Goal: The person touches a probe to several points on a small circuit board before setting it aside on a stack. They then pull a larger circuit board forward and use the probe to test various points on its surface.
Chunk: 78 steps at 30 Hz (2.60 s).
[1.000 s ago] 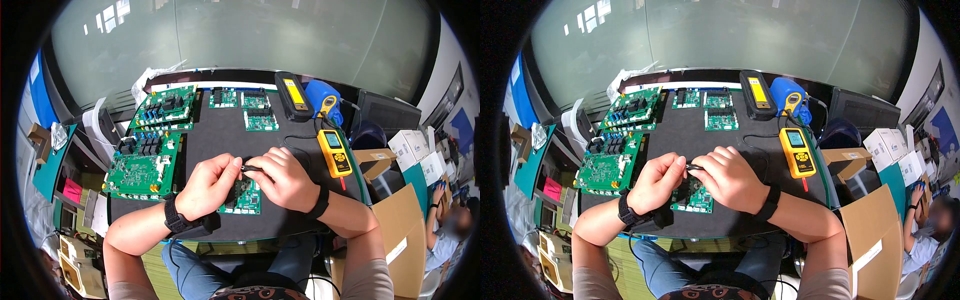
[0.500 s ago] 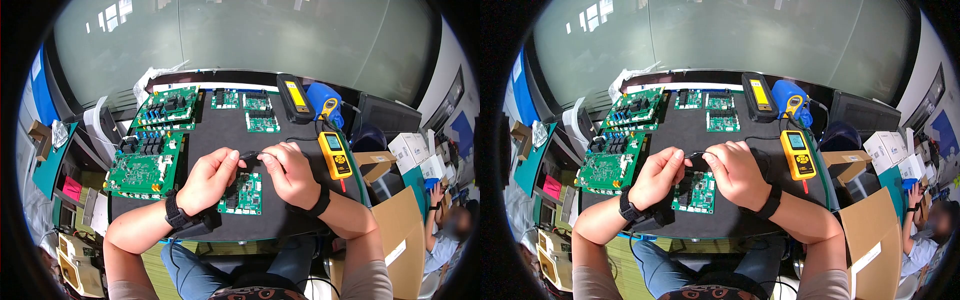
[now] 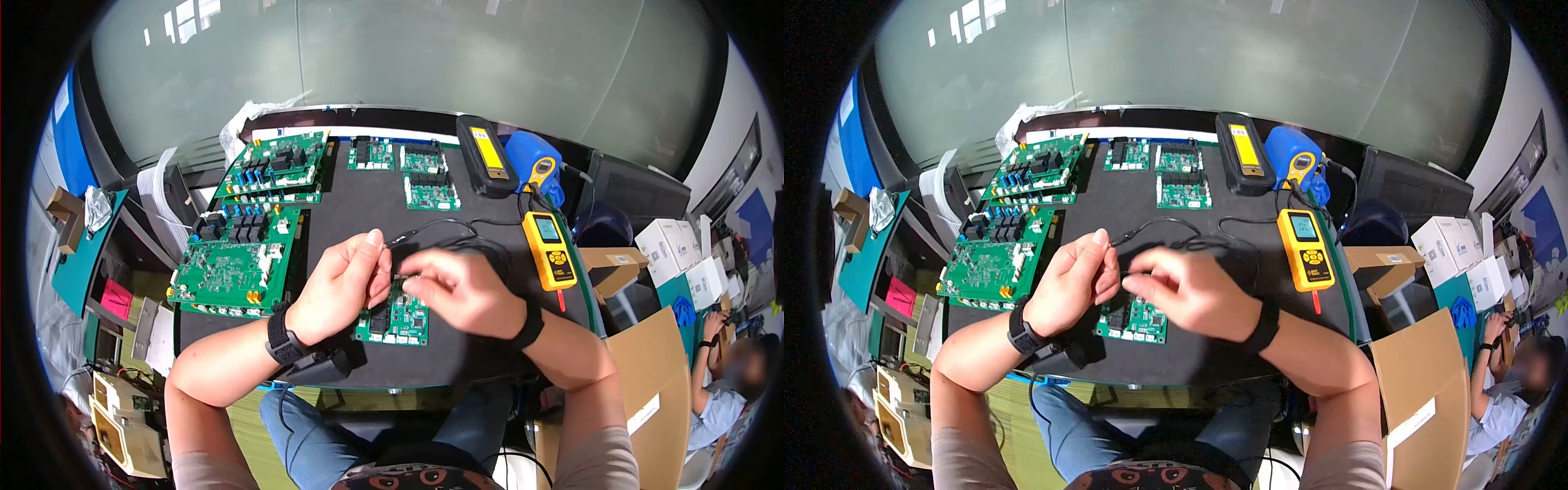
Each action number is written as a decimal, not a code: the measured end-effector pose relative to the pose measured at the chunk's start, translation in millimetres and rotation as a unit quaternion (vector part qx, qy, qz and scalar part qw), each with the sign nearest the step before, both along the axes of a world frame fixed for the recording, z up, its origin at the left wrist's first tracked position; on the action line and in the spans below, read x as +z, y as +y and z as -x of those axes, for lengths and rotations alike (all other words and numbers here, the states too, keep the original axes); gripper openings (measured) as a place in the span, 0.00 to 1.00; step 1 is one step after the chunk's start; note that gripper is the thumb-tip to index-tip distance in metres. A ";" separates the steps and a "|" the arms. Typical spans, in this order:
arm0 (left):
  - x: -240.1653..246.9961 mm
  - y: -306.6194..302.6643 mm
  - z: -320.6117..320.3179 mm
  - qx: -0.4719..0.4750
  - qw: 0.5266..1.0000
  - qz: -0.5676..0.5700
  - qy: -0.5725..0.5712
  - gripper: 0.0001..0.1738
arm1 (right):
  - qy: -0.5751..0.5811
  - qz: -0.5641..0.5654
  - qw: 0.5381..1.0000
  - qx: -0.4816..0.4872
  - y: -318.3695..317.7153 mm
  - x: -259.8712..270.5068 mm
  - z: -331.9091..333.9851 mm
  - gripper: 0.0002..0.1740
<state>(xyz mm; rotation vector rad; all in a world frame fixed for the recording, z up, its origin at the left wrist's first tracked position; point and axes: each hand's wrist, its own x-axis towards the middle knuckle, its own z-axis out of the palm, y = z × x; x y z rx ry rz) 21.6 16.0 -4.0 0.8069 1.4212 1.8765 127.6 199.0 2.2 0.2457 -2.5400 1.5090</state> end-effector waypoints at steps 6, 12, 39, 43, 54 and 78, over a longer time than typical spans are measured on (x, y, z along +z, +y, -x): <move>-6.4 -0.6 5.3 -0.077 0.996 0.024 0.027 0.21 | -0.059 0.235 0.968 0.064 16.3 -7.6 16.7 0.14; -5.8 -2.7 6.5 -0.108 0.988 0.042 0.103 0.20 | 0.005 0.255 0.962 0.094 14.3 -9.4 13.1 0.12; -1.4 -13.1 19.5 -0.039 0.845 0.344 0.407 0.31 | -0.136 0.078 0.987 0.037 7.5 -11.2 -0.3 0.04; 0.0 -14.7 16.5 -0.037 0.836 0.346 0.424 0.32 | -0.167 -0.060 0.984 0.005 10.6 20.2 -3.7 0.06; -0.1 -13.8 19.0 -0.076 0.836 0.332 0.430 0.33 | 0.019 -0.117 0.988 0.095 14.7 -13.1 -8.7 0.07; -0.4 -11.6 19.7 -0.105 0.911 0.271 0.292 0.16 | 0.032 -0.102 0.993 0.055 9.3 -6.7 -6.4 0.06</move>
